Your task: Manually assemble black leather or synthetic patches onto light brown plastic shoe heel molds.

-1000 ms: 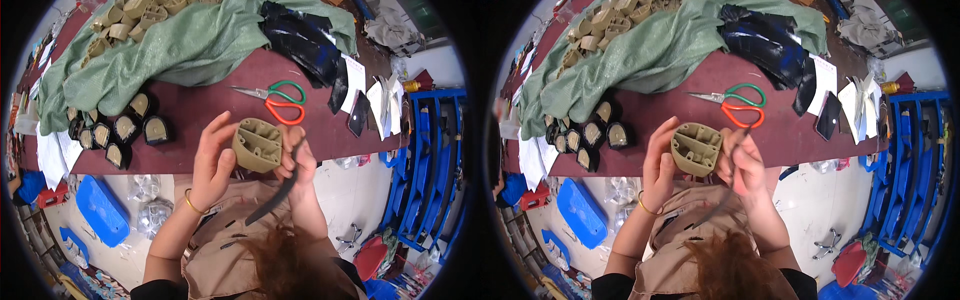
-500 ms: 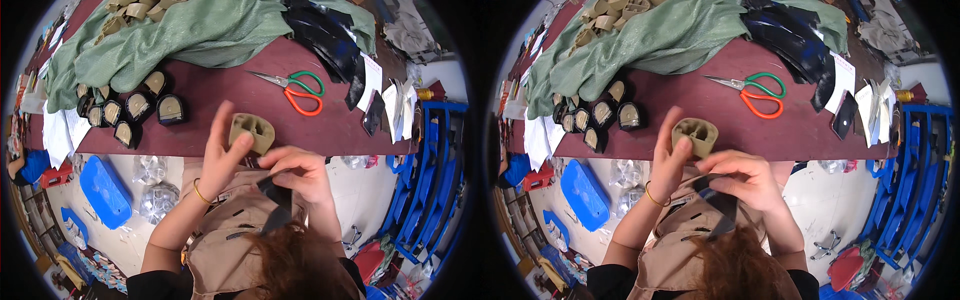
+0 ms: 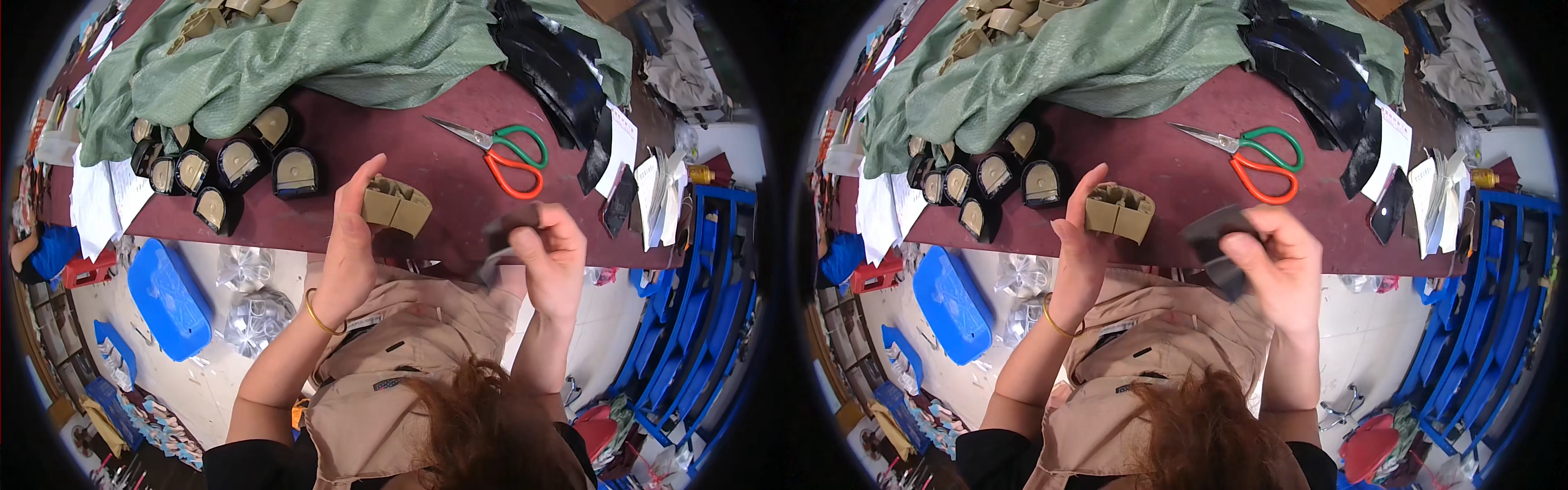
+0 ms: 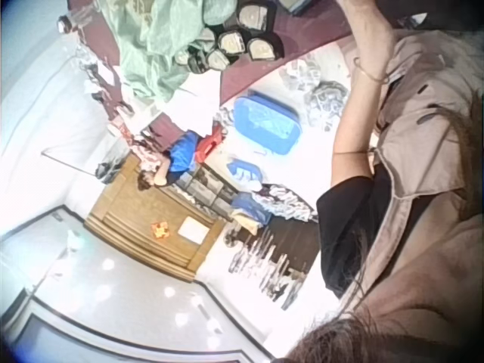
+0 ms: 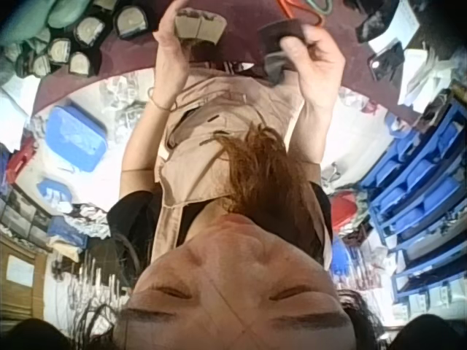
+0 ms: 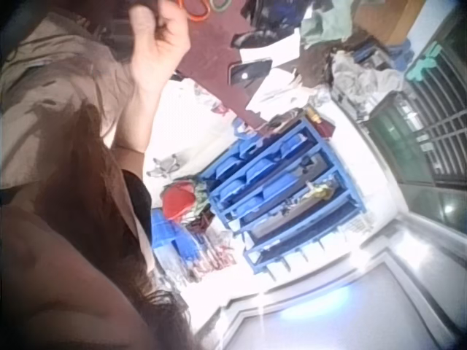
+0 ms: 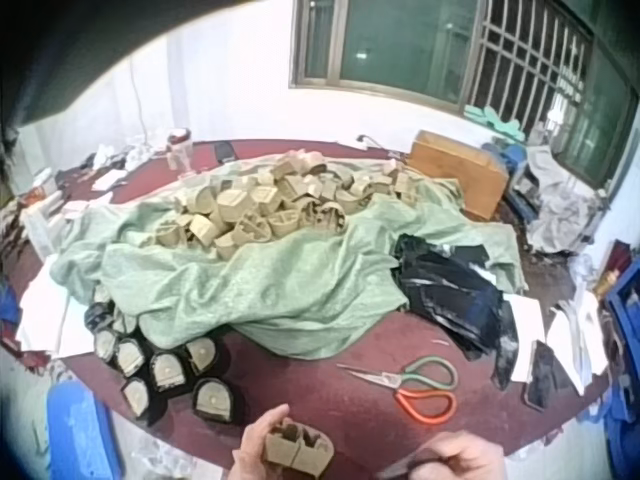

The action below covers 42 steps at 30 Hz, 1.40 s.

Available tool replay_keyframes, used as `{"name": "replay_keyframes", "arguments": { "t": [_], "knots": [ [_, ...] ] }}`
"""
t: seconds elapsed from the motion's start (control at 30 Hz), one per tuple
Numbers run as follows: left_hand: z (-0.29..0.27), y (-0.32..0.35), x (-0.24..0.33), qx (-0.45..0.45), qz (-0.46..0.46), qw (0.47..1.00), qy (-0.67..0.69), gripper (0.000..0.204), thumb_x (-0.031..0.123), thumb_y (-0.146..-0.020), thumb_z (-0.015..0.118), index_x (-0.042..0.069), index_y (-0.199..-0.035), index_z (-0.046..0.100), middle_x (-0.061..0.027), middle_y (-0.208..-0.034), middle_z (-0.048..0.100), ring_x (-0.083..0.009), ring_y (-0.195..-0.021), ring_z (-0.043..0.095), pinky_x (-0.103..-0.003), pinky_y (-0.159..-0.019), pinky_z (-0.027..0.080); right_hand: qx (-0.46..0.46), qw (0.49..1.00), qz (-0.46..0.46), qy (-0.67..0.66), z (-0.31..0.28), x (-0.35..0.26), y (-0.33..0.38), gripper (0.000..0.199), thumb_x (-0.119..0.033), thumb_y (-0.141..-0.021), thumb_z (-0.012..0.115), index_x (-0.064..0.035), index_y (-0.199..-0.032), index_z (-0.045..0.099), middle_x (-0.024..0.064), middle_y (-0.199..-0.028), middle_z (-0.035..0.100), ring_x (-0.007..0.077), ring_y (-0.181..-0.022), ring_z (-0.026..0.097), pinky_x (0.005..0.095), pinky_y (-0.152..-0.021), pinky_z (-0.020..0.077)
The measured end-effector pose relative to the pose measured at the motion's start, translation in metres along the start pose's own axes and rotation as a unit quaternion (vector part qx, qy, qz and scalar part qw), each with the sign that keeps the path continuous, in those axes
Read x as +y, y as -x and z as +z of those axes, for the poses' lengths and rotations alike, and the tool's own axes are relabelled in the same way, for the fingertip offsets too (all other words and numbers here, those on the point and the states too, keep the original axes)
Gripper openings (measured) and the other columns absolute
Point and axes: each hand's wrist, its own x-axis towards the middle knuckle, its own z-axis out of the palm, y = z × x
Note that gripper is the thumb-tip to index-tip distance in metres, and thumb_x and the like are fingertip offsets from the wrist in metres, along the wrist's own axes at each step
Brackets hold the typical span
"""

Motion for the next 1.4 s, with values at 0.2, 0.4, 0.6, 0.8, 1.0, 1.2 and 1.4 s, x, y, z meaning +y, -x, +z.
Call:
{"name": "replay_keyframes", "arguments": {
  "t": [0.2, 0.4, 0.6, 0.8, 1.0, 1.2, 1.4],
  "knots": [
    [-0.005, 0.0, -0.001, -0.021, 0.018, 0.997, -0.075, 0.091, 0.076, -0.085, 0.017, 0.009, -0.145, 0.029, -0.0107, -0.128, 0.041, -0.0235, -0.12, 0.044, -0.038, -0.103, 0.034, -0.09, 0.968, -0.026, 0.233, 0.027, 0.028, -0.015, 0.015, -0.007, -0.076, 0.075, 0.0008, -0.084, 0.065, 0.0061, -0.076, 0.062, 0.0135, -0.07, 0.059, 0.0263, -0.063, 0.0458],
    [-0.004, -0.001, 0.002, -0.021, -0.016, 0.999, -0.019, 0.102, 0.084, -0.076, 0.022, 0.011, -0.146, 0.023, -0.0096, -0.126, 0.047, -0.0238, -0.118, 0.048, -0.04, -0.102, 0.037, -0.086, 0.962, -0.077, 0.247, 0.036, 0.026, -0.021, 0.016, -0.008, -0.076, 0.075, 0.0009, -0.083, 0.063, 0.0067, -0.08, 0.063, 0.0132, -0.071, 0.059, 0.0263, -0.064, 0.0464],
    [-0.006, -0.001, 0.001, -0.029, 0.027, 0.996, -0.084, 0.09, 0.071, -0.088, 0.002, 0.008, -0.144, 0.032, -0.0143, -0.132, 0.037, -0.0249, -0.121, 0.04, -0.038, -0.104, 0.031, -0.062, 0.961, -0.063, 0.261, 0.037, 0.025, -0.022, 0.018, -0.009, -0.077, 0.075, 0.0013, -0.084, 0.063, 0.0066, -0.078, 0.063, 0.0128, -0.068, 0.059, 0.0258, -0.063, 0.0461],
    [-0.005, 0.003, -0.001, -0.026, 0.039, 0.998, -0.043, 0.067, 0.055, -0.095, 0.032, 0.008, -0.143, 0.033, -0.0142, -0.132, 0.038, -0.0257, -0.12, 0.041, -0.037, -0.103, 0.032, -0.06, 0.958, -0.078, 0.271, 0.037, 0.026, -0.022, 0.019, -0.009, -0.076, 0.076, 0.0019, -0.084, 0.062, 0.007, -0.076, 0.063, 0.0128, -0.069, 0.059, 0.0259, -0.063, 0.046],
    [-0.005, 0.005, -0.001, 0.014, 0.054, 0.987, -0.152, 0.065, 0.015, -0.088, 0.063, 0.009, -0.144, 0.031, -0.0121, -0.128, 0.048, -0.0238, -0.118, 0.046, -0.036, -0.101, 0.037, -0.051, 0.954, 0.036, 0.292, 0.04, 0.012, -0.014, 0.02, -0.011, -0.074, 0.078, -0.0009, -0.083, 0.064, 0.0079, -0.079, 0.065, 0.0152, -0.07, 0.06, 0.0288, -0.065, 0.0471],
    [-0.017, 0.009, -0.004, -0.06, -0.057, 0.928, 0.364, 0.083, 0.032, -0.088, 0.064, 0.029, -0.149, 0.008, -0.0183, -0.139, 0.042, -0.0377, -0.123, 0.048, -0.055, -0.101, 0.041, -0.141, 0.931, -0.095, 0.324, 0.012, 0.005, -0.018, 0.022, -0.014, -0.065, 0.083, -0.0052, -0.079, 0.069, 0.0028, -0.069, 0.065, 0.0156, -0.067, 0.053, 0.029, -0.065, 0.0401],
    [-0.013, 0.01, 0.0, -0.142, -0.09, 0.88, 0.444, 0.09, 0.032, -0.082, 0.071, 0.028, -0.148, 0.01, -0.0234, -0.139, 0.041, -0.0337, -0.127, 0.045, -0.047, -0.104, 0.04, -0.165, 0.946, -0.044, 0.277, 0.014, 0.007, -0.029, 0.019, -0.013, -0.063, 0.083, -0.0055, -0.075, 0.07, 0.0018, -0.065, 0.063, 0.0148, -0.068, 0.051, 0.0288, -0.064, 0.0398]
  ]
}}
